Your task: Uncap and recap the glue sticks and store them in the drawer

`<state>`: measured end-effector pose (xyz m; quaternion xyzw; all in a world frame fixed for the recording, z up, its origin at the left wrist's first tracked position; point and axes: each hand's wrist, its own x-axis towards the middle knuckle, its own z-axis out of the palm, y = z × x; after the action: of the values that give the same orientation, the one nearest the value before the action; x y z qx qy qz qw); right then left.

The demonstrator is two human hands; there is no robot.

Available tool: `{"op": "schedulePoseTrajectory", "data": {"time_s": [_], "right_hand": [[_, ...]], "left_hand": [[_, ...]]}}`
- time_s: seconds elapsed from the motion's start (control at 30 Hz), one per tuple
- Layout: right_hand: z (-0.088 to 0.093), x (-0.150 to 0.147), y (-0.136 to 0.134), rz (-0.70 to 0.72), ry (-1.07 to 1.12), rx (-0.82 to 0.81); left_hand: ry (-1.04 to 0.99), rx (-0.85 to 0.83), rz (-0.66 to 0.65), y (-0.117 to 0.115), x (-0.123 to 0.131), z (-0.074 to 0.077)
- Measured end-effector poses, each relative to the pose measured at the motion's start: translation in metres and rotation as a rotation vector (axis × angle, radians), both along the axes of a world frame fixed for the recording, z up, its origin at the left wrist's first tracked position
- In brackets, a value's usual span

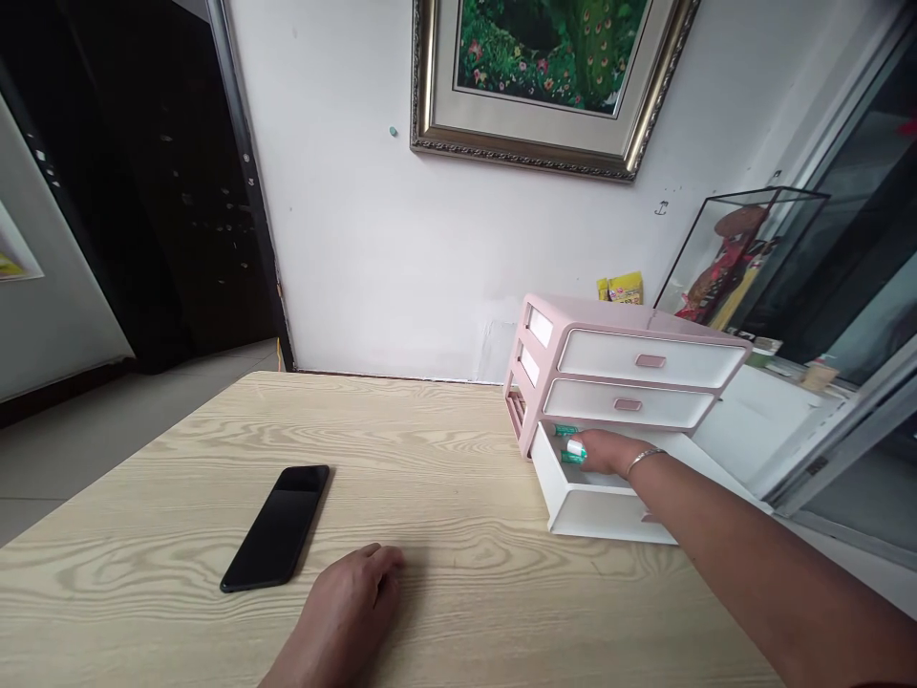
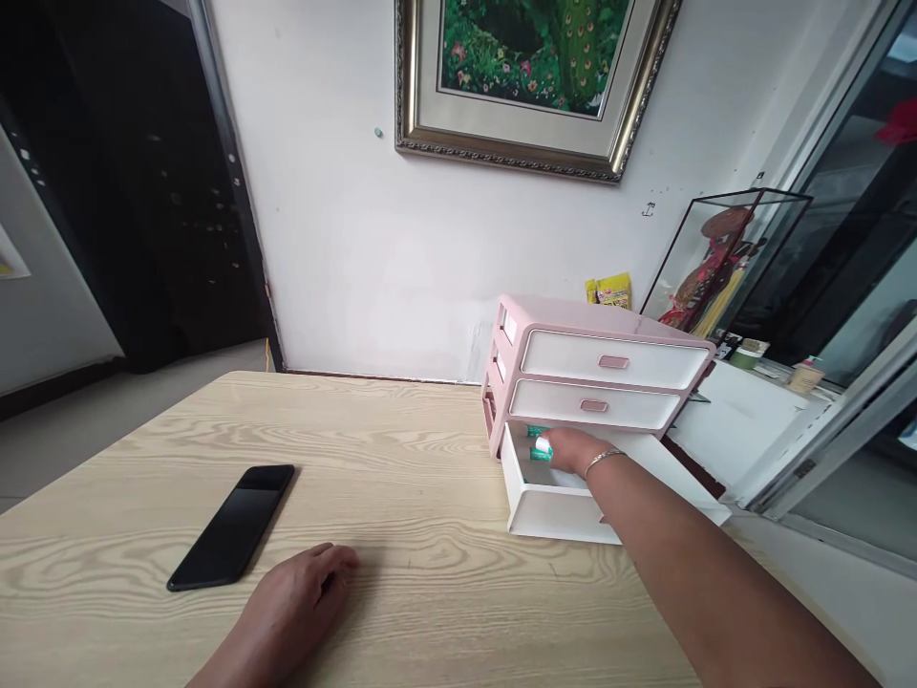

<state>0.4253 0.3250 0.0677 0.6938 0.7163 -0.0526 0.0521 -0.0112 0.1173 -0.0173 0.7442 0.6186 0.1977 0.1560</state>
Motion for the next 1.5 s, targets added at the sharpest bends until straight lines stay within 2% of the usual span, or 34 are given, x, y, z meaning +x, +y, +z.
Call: {"op": "schedulePoseTrajectory", "data": {"time_s": [0.17,0.33,0.43,0.53,0.6,0.7,0.83,0.93,1.03,1.13,1.2,1.37,1.5], "right_hand": [[0.016,0.004,-0.015,0.045,-0.107,0.029],[0.045,-0.003,-0.059,0.108,-0.168,0.195],[0.072,-0.038,-0.101,0.157,-0.115,0.381],[0.087,-0.095,-0.142,0.270,0.098,0.391],[0.081,-0.134,-0.161,0.326,0.200,0.339],[0.055,-0.181,-0.175,0.498,0.260,0.254],[0.016,-0.225,-0.172,0.792,0.186,0.153],[-0.006,-0.251,-0.166,0.857,0.158,0.109],[-0.026,-0.269,-0.158,0.775,0.335,0.038],[-0.044,-0.279,-0.150,0.526,0.679,-0.084],[-0.052,-0.281,-0.143,0.331,0.817,-0.125],[-0.063,-0.287,-0.130,-0.064,1.004,-0.148],[-0.070,-0.295,-0.131,-0.208,1.209,-0.164]], "left_hand": [[0.013,0.020,-0.005,0.001,0.002,0.002],[0.007,0.020,0.008,-0.002,0.004,0.008],[-0.042,0.018,0.052,-0.003,0.004,0.011],[-0.160,0.053,0.101,-0.003,0.001,0.012],[-0.254,0.106,0.112,-0.004,-0.002,0.011],[-0.380,0.194,0.110,-0.005,-0.008,0.006],[-0.499,0.218,0.080,-0.006,-0.013,-0.002],[-0.497,0.175,0.037,-0.005,-0.015,-0.006],[-0.443,0.156,0.002,-0.003,-0.014,-0.006],[-0.395,0.157,-0.006,-0.002,-0.012,-0.004],[-0.349,0.171,-0.024,-0.002,-0.011,-0.002],[-0.250,0.174,-0.020,-0.005,-0.009,-0.001],[-0.199,0.173,-0.073,-0.006,-0.007,-0.002]]}}
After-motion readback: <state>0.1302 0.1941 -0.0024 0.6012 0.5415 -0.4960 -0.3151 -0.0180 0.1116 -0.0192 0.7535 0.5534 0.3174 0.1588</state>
